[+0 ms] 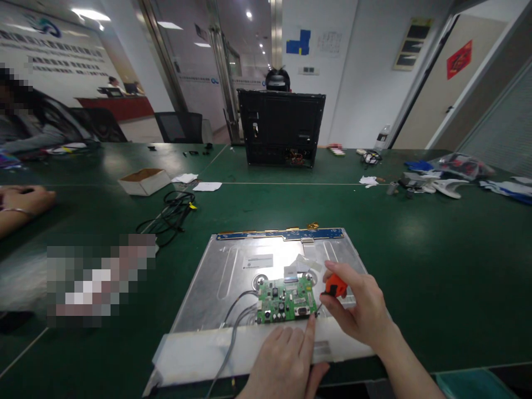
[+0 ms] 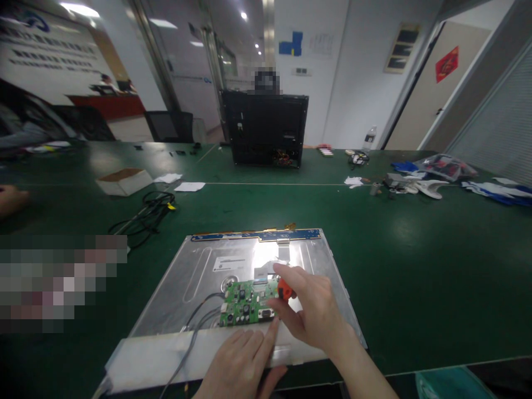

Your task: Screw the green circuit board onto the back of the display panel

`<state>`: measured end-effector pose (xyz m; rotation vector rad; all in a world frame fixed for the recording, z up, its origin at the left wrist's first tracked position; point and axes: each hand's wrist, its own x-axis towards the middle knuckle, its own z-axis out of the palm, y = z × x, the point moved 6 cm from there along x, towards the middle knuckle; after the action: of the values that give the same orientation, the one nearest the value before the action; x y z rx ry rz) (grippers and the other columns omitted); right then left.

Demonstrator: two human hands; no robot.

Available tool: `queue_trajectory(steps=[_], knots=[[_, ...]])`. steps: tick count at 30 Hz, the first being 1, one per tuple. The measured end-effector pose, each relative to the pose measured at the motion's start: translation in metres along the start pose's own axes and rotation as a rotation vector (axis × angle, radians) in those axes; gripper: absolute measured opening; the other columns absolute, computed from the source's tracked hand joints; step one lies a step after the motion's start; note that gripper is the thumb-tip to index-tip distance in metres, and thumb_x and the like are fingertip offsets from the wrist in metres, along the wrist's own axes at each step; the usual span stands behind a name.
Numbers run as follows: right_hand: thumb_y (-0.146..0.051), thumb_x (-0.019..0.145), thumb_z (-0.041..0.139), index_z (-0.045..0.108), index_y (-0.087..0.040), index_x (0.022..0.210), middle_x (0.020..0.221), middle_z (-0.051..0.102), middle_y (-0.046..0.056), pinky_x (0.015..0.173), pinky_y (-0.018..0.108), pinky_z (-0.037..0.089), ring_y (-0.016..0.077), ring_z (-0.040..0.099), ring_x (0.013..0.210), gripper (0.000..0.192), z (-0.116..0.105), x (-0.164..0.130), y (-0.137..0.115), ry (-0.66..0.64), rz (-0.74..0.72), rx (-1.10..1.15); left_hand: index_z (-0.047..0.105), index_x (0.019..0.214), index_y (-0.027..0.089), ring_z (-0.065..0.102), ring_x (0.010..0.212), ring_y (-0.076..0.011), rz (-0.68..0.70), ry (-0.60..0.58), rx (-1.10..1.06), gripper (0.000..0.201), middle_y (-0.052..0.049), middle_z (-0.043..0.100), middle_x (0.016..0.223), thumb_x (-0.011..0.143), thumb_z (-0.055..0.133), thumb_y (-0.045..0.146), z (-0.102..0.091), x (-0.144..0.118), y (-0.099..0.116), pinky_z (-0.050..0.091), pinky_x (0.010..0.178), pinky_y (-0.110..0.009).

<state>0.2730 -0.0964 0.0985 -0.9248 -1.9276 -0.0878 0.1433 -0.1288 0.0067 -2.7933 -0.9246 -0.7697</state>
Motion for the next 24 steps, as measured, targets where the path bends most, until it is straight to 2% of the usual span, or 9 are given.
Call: queue_trajectory(steps=[4,7,16,20,24], knots=[[-0.016,0.091,0.045,0.040,-0.019,0.137,0.087,0.069,0.004,0.057,0.027,0.053,0.0165,0.067,0.067,0.046,-0.0017,0.0006,-0.0018,-0.018,0.006,0.024,0.051,0.122,0.005,0.066,0.067,-0.0224,-0.001,-0.007,-0.010,0.045,-0.012,0.069,0.084,0.106,0.021,0.034,0.0004,0.0006,-0.0001,0.053,0.063,-0.035],[-0.014,0.088,0.046,0.041,-0.018,0.136,0.082,0.068,0.002,0.054,0.026,0.052,0.0159,0.065,0.063,0.048,-0.0022,0.0010,-0.0023,0.006,0.000,0.011,0.051,0.122,0.005,0.066,0.066,-0.0222,-0.001,0.000,-0.002,0.044,-0.011,0.069,0.083,0.106,0.022,0.035,0.0011,-0.0005,0.0001,0.053,0.063,-0.034],[-0.015,0.090,0.052,0.046,-0.021,0.125,0.072,0.064,-0.001,0.047,0.025,0.048,0.0157,0.061,0.056,0.035,-0.0017,-0.0009,-0.0032,0.107,-0.049,-0.045,0.050,0.124,0.005,0.065,0.066,-0.0220,-0.006,0.013,-0.003,0.044,-0.010,0.069,0.082,0.106,0.026,0.036,0.0029,-0.0021,-0.0005,0.053,0.063,-0.034],[-0.019,0.092,0.055,0.048,-0.021,0.119,0.070,0.063,-0.002,0.046,0.025,0.047,0.0155,0.061,0.055,0.028,-0.0002,-0.0024,-0.0023,0.115,-0.060,-0.072,0.051,0.123,0.004,0.066,0.066,-0.0227,-0.003,0.023,0.010,0.047,-0.011,0.069,0.081,0.106,0.020,0.036,0.0024,-0.0017,-0.0007,0.053,0.063,-0.035],[-0.019,0.092,0.053,0.048,-0.020,0.121,0.070,0.063,-0.002,0.048,0.025,0.049,0.0160,0.063,0.057,0.029,-0.0013,-0.0005,-0.0034,0.098,-0.062,-0.042,0.051,0.123,0.004,0.066,0.065,-0.0222,0.002,0.014,0.006,0.048,-0.010,0.069,0.080,0.106,0.019,0.035,0.0020,-0.0016,-0.0005,0.053,0.062,-0.035]])
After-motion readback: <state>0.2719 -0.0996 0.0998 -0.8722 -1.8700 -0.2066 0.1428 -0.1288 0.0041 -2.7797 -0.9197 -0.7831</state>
